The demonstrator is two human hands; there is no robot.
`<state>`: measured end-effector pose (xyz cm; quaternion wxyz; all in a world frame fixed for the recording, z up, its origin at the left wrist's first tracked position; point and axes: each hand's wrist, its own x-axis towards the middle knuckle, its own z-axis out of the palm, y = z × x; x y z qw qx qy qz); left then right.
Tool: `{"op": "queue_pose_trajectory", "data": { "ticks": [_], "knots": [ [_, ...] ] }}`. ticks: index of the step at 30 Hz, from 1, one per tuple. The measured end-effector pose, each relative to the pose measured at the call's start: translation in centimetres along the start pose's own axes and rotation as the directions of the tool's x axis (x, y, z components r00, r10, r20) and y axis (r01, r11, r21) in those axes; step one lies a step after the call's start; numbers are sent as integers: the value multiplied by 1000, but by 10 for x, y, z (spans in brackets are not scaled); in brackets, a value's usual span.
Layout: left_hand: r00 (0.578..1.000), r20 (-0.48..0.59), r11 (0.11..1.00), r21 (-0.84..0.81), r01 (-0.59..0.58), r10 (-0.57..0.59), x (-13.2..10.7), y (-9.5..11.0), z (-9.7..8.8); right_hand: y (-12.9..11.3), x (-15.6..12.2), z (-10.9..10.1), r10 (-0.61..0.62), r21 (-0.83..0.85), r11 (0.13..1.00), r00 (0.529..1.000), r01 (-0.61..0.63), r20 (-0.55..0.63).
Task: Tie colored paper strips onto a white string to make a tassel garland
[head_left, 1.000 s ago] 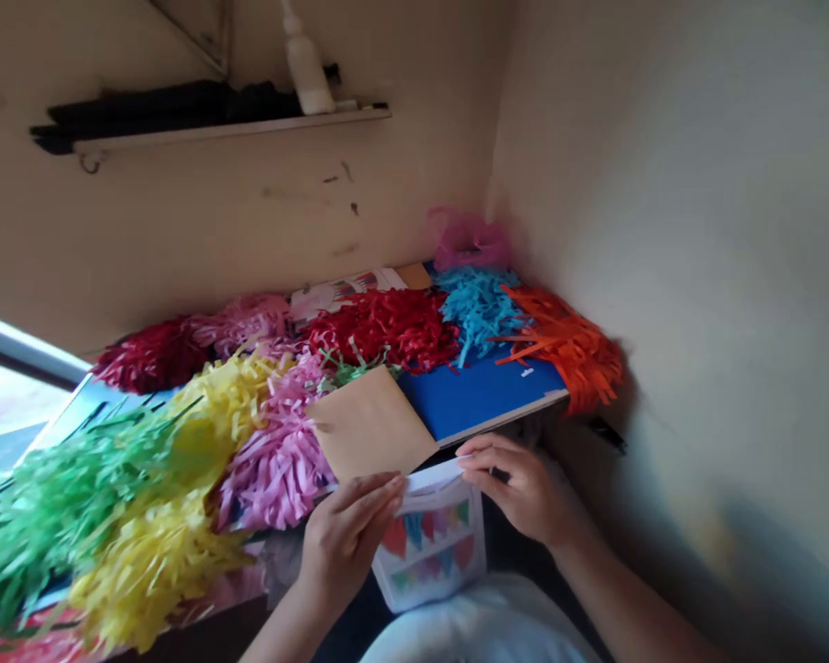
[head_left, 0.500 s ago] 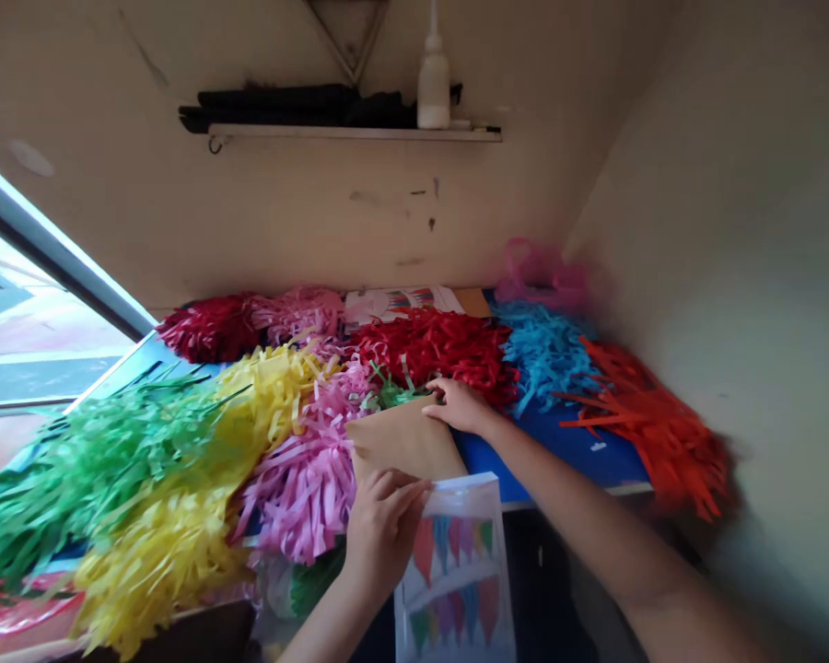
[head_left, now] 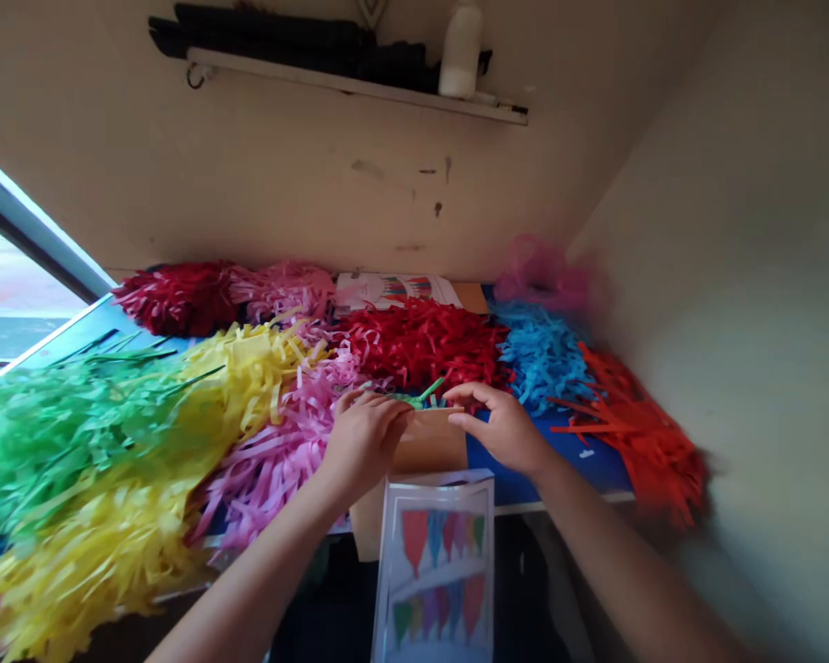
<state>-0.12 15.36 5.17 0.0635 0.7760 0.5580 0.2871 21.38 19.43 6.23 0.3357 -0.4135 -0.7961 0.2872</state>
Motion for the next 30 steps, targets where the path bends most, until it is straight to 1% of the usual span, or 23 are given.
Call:
{"op": "queue_pose_trajectory", "data": {
  "ticks": [2, 3, 5, 8, 12, 14, 16, 17, 18, 19, 20, 21, 22, 23, 24, 25, 27, 28, 29, 30],
  "knots": [
    [999, 44, 1000, 13, 18, -18, 4, 2, 1, -4, 1, 0, -110, -221, 970, 993, 99, -37],
    [999, 50, 999, 25, 20, -22, 4, 3, 2, -7, 2, 1, -177, -310, 937, 984, 161, -24],
    [998, 57, 999, 41, 9, -11, 3, 6, 5, -11, 3, 4, -292, -410, 868, 956, 281, 37],
    [999, 42, 999, 51, 7, -9, 2, 10, 5, -15, 3, 7, -403, -496, 779, 912, 383, 72],
    [998, 58, 998, 52, 26, -29, 4, 12, 3, -15, -4, 5, -503, -602, 648, 855, 467, 122],
    [997, 69, 998, 54, 37, -41, 4, 14, 3, -15, -7, 5, -544, -635, 597, 829, 491, 130],
    [995, 82, 997, 60, 48, -53, 3, 15, 4, -17, -11, 4, -575, -637, 579, 809, 508, 122],
    [995, 85, 997, 64, 50, -55, 3, 16, 3, -18, -14, 3, -589, -623, 588, 801, 515, 106],
    [995, 86, 996, 72, 48, -54, 3, 16, 3, -19, -17, 2, -594, -592, 619, 801, 516, 77],
    [996, 79, 995, 85, 46, -52, 4, 15, 3, -19, -20, 0, -583, -535, 678, 812, 505, 28],
    [997, 64, 994, 101, 44, -51, 6, 14, 2, -18, -25, -3, -548, -441, 763, 835, 474, -52],
    [998, 45, 992, 118, 44, -50, 9, 12, 1, -15, -29, -5, -482, -307, 853, 864, 423, -148],
    [998, 25, 990, 135, 47, -51, 12, 9, 1, -10, -34, -8, -384, -146, 922, 894, 359, -229],
    [998, 1, 987, 150, 56, -57, 16, 7, 0, -3, -40, -9, -270, 17, 958, 924, 285, -272],
    [997, -29, 984, 164, 74, -70, 19, 5, -1, 6, -45, -9, -162, 157, 965, 950, 209, -268],
    [994, -70, 979, 179, 96, -84, 21, 5, -1, 16, -51, -7, -70, 262, 956, 972, 130, -226],
    [980, -177, 969, 211, 127, -90, 19, 9, -1, 34, -64, 2, 66, 371, 928, 995, -32, -79],
    [975, -212, 970, 214, 113, -67, 14, 13, 0, 40, -72, 7, 125, 407, 907, 992, -107, -16],
    [978, -208, 978, 201, 62, -19, 7, 19, 1, 43, -80, 13, 176, 443, 880, 984, -168, 24],
    [986, -161, 986, 163, -20, 46, -3, 26, 2, 42, -88, 17, 218, 480, 852, 975, -210, 39]
  ]
}}
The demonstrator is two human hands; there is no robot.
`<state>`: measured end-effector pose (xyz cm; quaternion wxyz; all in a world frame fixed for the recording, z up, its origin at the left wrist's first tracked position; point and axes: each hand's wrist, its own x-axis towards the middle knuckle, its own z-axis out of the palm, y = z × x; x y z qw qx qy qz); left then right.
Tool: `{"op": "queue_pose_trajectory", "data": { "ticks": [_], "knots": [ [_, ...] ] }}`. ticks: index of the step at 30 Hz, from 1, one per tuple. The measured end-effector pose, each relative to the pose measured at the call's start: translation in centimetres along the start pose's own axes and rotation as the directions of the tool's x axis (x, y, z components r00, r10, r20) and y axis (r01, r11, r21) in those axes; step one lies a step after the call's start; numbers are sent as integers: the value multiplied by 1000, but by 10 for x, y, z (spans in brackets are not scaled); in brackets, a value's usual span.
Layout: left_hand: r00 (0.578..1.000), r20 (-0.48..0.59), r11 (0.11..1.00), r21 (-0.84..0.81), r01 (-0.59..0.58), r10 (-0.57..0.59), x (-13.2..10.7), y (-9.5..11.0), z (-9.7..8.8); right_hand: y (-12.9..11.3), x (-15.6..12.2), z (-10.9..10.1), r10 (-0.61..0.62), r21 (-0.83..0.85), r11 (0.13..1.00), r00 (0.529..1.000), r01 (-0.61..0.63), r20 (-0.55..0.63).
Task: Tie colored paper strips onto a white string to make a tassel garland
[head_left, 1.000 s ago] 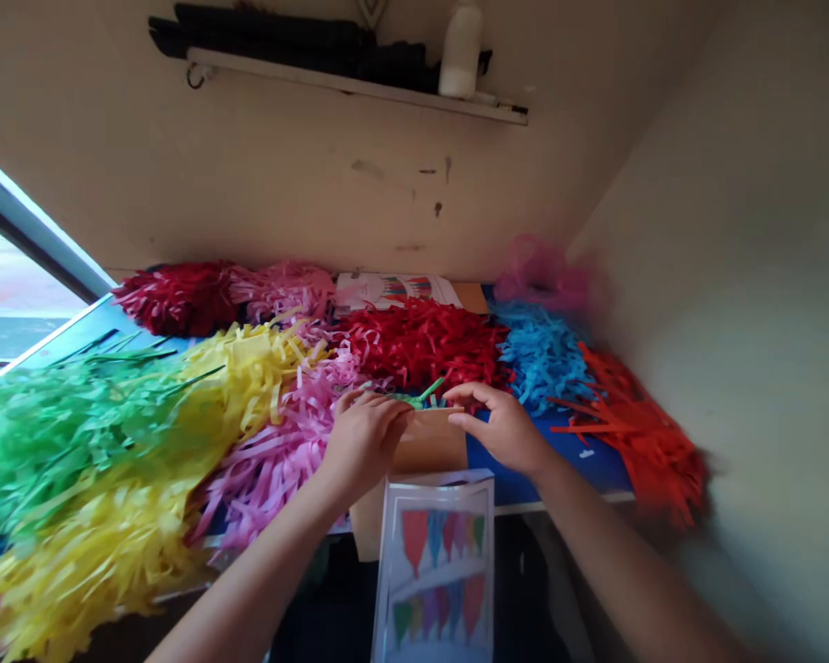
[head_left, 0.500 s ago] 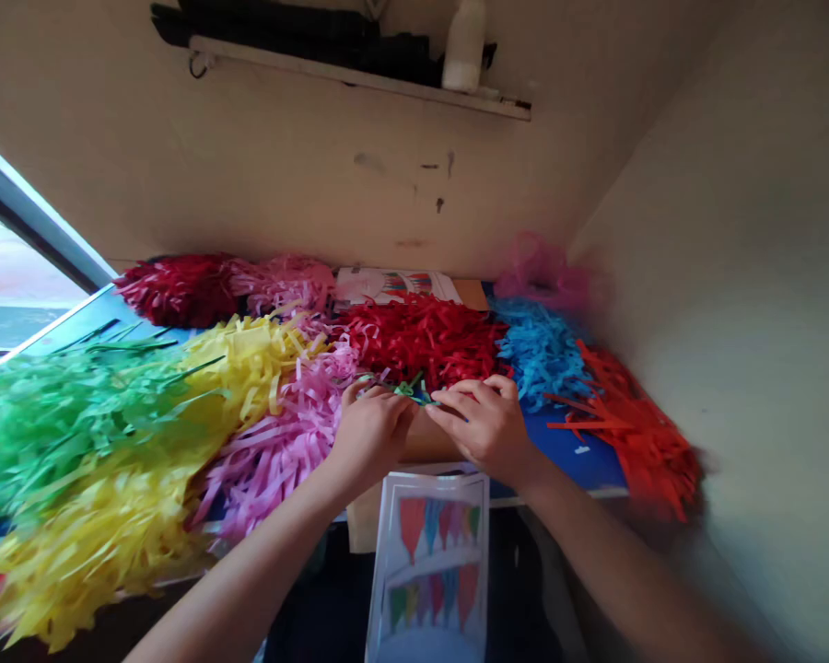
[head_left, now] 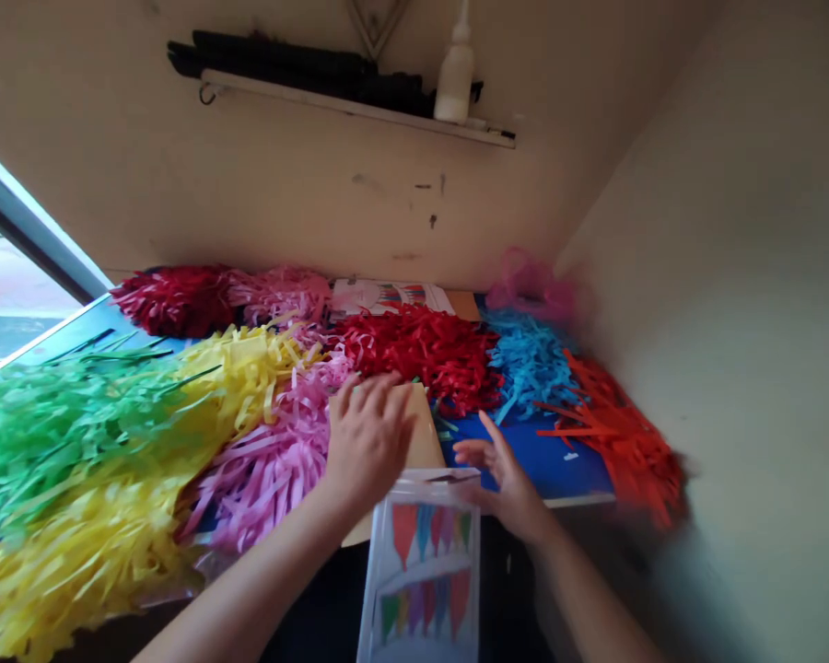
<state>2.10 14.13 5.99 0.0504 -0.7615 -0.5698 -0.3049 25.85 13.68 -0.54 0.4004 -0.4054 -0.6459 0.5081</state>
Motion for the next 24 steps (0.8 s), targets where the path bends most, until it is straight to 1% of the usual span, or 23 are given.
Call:
{"op": "queue_pose_trajectory", "data": {
  "ticks": [1, 2, 3, 4, 5, 6, 8, 10, 12, 14, 16, 17, 18, 19, 20, 21, 22, 23, 24],
  "knots": [
    [993, 74, 993, -85, -83, 89, -11, 7, -2, 0, -9, 4, 24, 40, 999, 999, -23, -25],
    [973, 155, 973, -184, -141, 170, -23, 14, -4, -2, -20, 7, 27, 69, 997, 998, -23, -59],
    [949, 212, 948, -270, -171, 232, -35, 21, -6, -7, -30, 10, 12, 84, 996, 995, -4, -97],
    [928, 244, 923, -333, -191, 280, -45, 26, -9, -12, -41, 12, -14, 83, 996, 992, 25, -129],
    [917, 249, 906, -368, -209, 312, -54, 30, -11, -19, -51, 14, -52, 71, 996, 988, 63, -143],
    [913, 229, 895, -378, -235, 337, -61, 33, -15, -25, -60, 15, -101, 47, 993, 985, 108, -141],
    [907, 151, 876, -362, -319, 393, -71, 40, -24, -35, -77, 19, -226, -38, 974, 969, 223, -103],
    [901, 66, 860, -333, -386, 429, -75, 49, -37, -44, -90, 22, -339, -103, 938, 937, 330, -90],
    [889, -8, 843, -312, -438, 458, -77, 61, -54, -57, -101, 22, -422, -119, 905, 898, 408, -123],
    [854, -48, 808, -301, -507, 518, -76, 74, -71, -73, -112, 17, -506, -141, 861, 852, 489, -134],
    [797, -59, 754, -289, -591, 602, -74, 86, -82, -87, -121, 8, -606, -244, 782, 791, 574, -80],
    [774, -60, 732, -288, -618, 630, -73, 92, -83, -92, -125, 1, -639, -305, 741, 767, 598, -49],
    [764, -66, 720, -289, -630, 642, -72, 97, -82, -96, -129, -6, -650, -361, 717, 759, 597, -36],
    [767, -74, 723, -289, -628, 637, -71, 101, -78, -97, -132, -14, -647, -410, 709, 761, 573, -55],
    [782, -81, 737, -285, -612, 618, -71, 105, -72, -97, -135, -21, -634, -448, 720, 765, 530, -113],
    [802, -89, 760, -274, -589, 590, -71, 108, -65, -97, -139, -27, -614, -463, 747, 763, 477, -202],
    [820, -96, 783, -254, -568, 564, -72, 111, -59, -97, -143, -31, -592, -451, 780, 745, 433, -309],
    [833, -112, 802, -228, -552, 541, -73, 113, -53, -96, -148, -32, -568, -412, 814, 713, 410, -412],
    [843, -131, 818, -201, -538, 522, -74, 115, -49, -97, -153, -30, -539, -346, 842, 677, 414, -501]
  ]
}}
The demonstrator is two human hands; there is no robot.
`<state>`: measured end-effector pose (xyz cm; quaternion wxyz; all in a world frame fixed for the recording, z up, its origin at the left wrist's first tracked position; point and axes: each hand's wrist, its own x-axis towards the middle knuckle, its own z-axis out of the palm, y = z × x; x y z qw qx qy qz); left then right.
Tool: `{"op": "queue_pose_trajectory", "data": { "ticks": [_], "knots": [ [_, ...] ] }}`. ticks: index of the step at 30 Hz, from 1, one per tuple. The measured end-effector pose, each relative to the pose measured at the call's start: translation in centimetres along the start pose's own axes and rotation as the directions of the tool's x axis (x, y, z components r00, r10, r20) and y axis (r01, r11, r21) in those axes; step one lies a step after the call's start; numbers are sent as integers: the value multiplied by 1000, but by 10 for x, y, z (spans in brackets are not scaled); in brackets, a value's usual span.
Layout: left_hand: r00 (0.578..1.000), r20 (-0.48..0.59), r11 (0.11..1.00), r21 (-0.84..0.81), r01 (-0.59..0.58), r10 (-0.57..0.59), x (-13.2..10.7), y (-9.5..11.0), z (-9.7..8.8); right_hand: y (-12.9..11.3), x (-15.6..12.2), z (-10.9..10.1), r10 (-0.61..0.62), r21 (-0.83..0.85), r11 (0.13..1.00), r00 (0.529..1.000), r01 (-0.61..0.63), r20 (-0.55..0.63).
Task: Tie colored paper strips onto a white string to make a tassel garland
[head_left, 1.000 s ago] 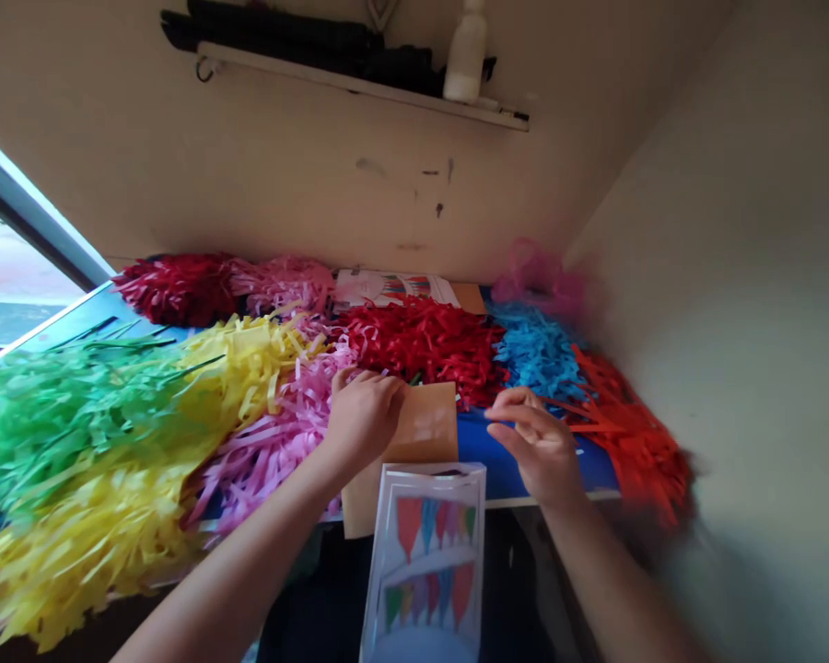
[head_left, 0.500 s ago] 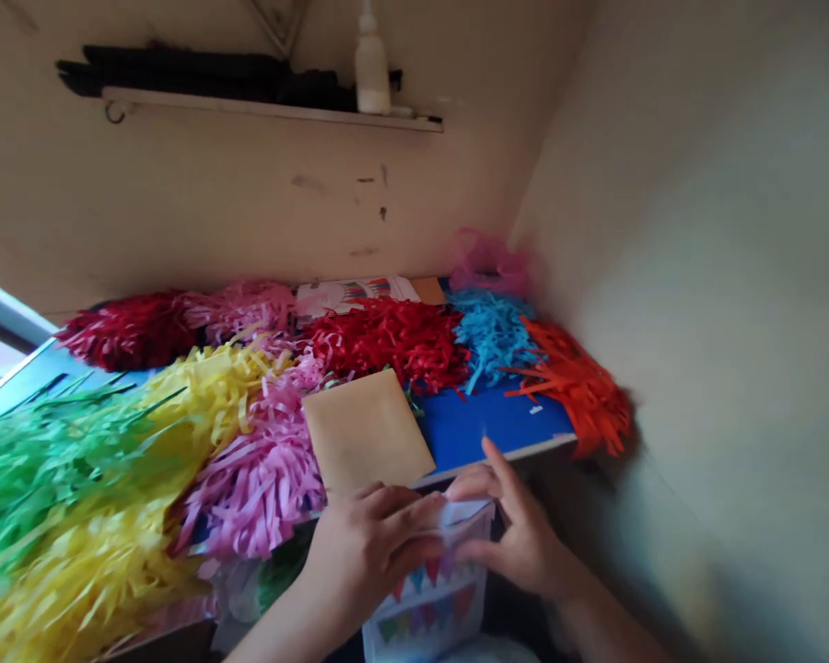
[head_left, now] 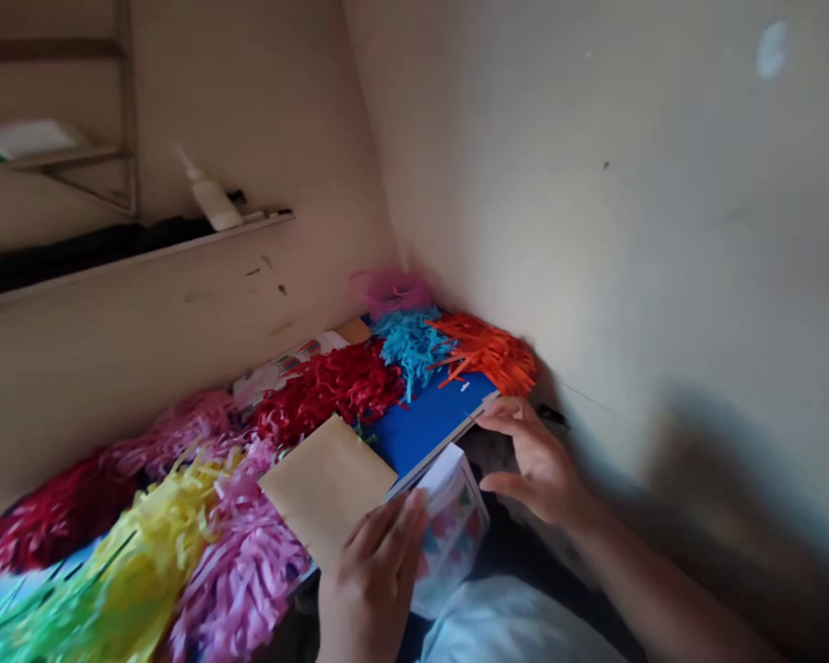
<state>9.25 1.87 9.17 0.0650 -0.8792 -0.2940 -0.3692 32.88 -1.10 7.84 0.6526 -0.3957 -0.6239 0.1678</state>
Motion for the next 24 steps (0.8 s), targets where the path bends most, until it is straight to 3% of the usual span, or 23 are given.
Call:
{"op": "queue_pose_trajectory", "data": {
  "ticks": [2, 4, 7, 9, 16, 24],
  "knots": [
    [998, -48, 998, 48, 29, -26, -2, 3, 6, -10, -13, 6, 133, 221, 969, 986, -108, -103],
    [998, -59, 996, 83, 38, -33, -6, 8, 10, -21, -28, 24, 383, 502, 809, 922, -305, -57],
    [999, -37, 993, 107, 42, -38, -16, 16, 15, -27, -44, 55, 686, 739, 388, 708, -550, 167],
    [997, -27, 993, 94, 69, -67, -25, 21, 17, -26, -48, 69, 747, 772, 247, 622, -586, 234],
    [994, -6, 994, -7, 111, -111, -38, 33, 18, -30, -48, 71, 817, 772, 275, 563, -573, 127],
    [997, -34, 997, 47, 68, -67, -38, 38, 23, -32, -46, 70, 845, 708, 334, 530, -622, 67]
  ]
}}
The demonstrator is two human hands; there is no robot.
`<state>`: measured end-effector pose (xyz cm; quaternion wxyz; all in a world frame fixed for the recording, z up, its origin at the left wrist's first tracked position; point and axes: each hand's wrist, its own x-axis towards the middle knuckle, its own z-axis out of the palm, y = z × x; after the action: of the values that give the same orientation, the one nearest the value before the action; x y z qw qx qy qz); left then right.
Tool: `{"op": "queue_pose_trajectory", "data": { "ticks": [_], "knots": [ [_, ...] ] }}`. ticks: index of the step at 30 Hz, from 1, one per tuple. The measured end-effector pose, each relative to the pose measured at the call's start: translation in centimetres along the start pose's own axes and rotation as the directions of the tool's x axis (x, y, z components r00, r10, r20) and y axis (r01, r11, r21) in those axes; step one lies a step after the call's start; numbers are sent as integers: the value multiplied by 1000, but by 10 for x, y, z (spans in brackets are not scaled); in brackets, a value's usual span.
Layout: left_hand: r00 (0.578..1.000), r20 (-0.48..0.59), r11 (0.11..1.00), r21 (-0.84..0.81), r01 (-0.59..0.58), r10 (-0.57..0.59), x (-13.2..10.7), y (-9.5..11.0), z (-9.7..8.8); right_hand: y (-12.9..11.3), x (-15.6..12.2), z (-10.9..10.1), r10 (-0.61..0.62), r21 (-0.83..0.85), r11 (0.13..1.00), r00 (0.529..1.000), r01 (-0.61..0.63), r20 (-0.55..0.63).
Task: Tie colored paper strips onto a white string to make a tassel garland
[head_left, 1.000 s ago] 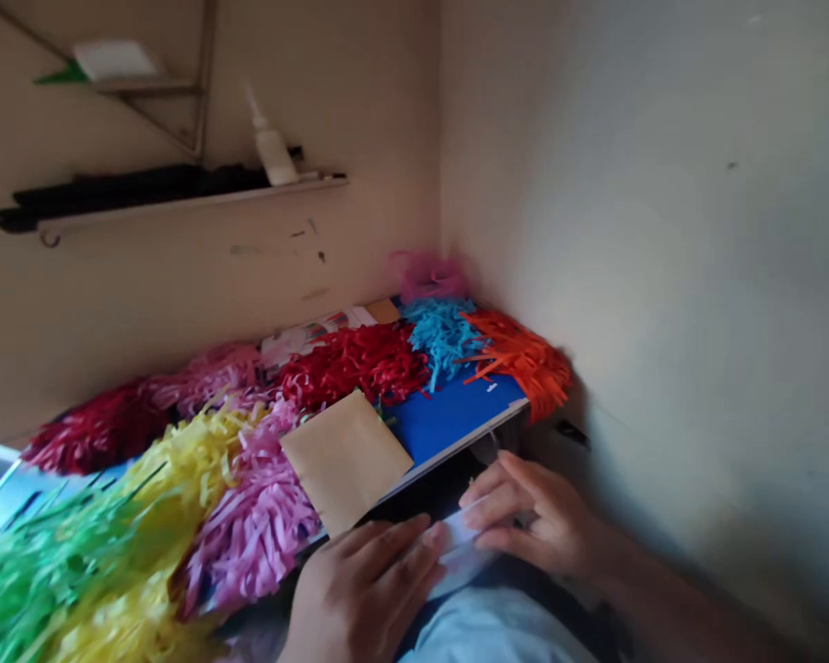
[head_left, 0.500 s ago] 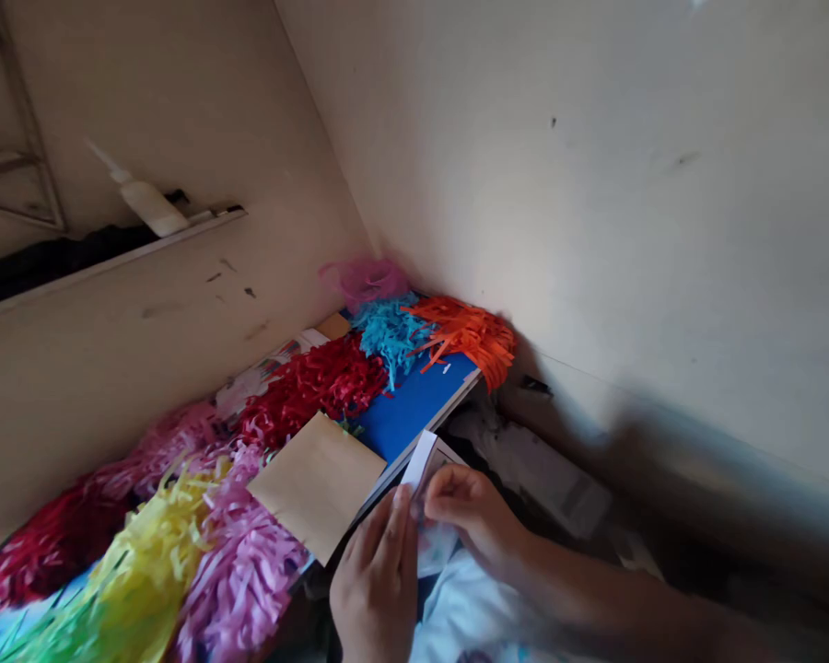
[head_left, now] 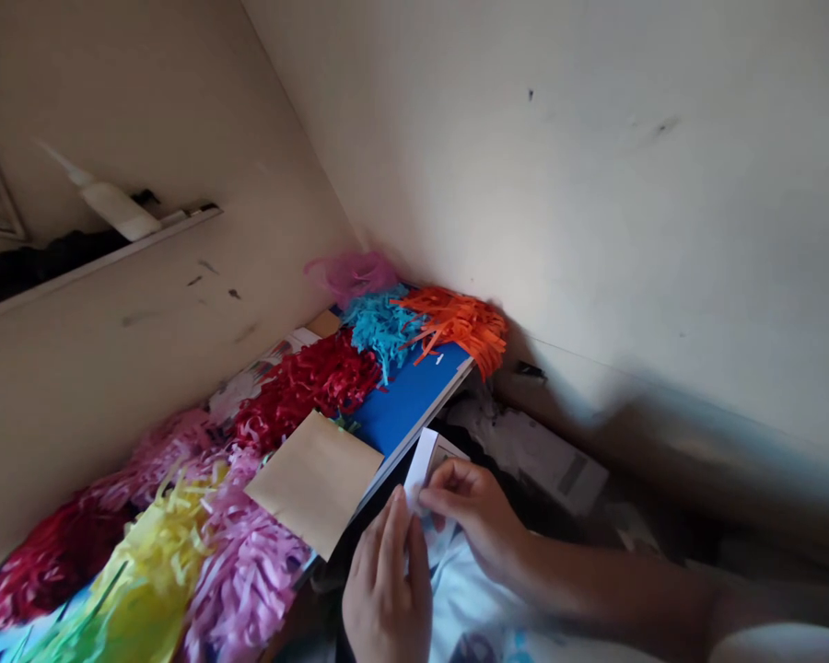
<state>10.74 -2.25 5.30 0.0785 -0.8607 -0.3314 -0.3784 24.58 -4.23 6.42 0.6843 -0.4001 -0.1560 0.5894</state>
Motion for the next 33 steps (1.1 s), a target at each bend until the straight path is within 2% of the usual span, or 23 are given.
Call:
{"op": "queue_pose_trajectory", "data": {
  "ticks": [3, 7, 14, 20, 23, 29, 31, 33],
  "knots": [
    [999, -17, 1000, -5, 29, -29, -1, 3, 0, -3, -1, 1, 19, -45, 999, 1000, -19, -19],
    [1000, 16, 1000, -6, -8, 8, -3, 3, -1, -8, -3, 3, 3, -83, 997, 1000, -6, -27],
    [998, 59, 999, 33, 11, -13, -4, 0, -3, -6, -5, 0, -20, -32, 999, 999, 22, 49],
    [980, 180, 986, 160, 51, -80, -3, 2, -9, -2, -3, -5, -72, -54, 995, 992, 78, 101],
    [981, 189, 988, 152, 25, -53, 2, 0, -11, -2, -1, -8, -91, -103, 989, 989, 103, 120],
    [988, 143, 993, 108, 49, -64, 7, 1, -9, -1, -1, -10, -151, -267, 947, 982, 177, 113],
    [988, 144, 996, 76, 50, -60, 7, 2, -8, 1, 0, -11, -184, -341, 915, 976, 213, 118],
    [991, 121, 997, 52, 55, -61, 7, 2, -8, 4, 4, -17, -244, -454, 848, 962, 274, 126]
  ]
}}
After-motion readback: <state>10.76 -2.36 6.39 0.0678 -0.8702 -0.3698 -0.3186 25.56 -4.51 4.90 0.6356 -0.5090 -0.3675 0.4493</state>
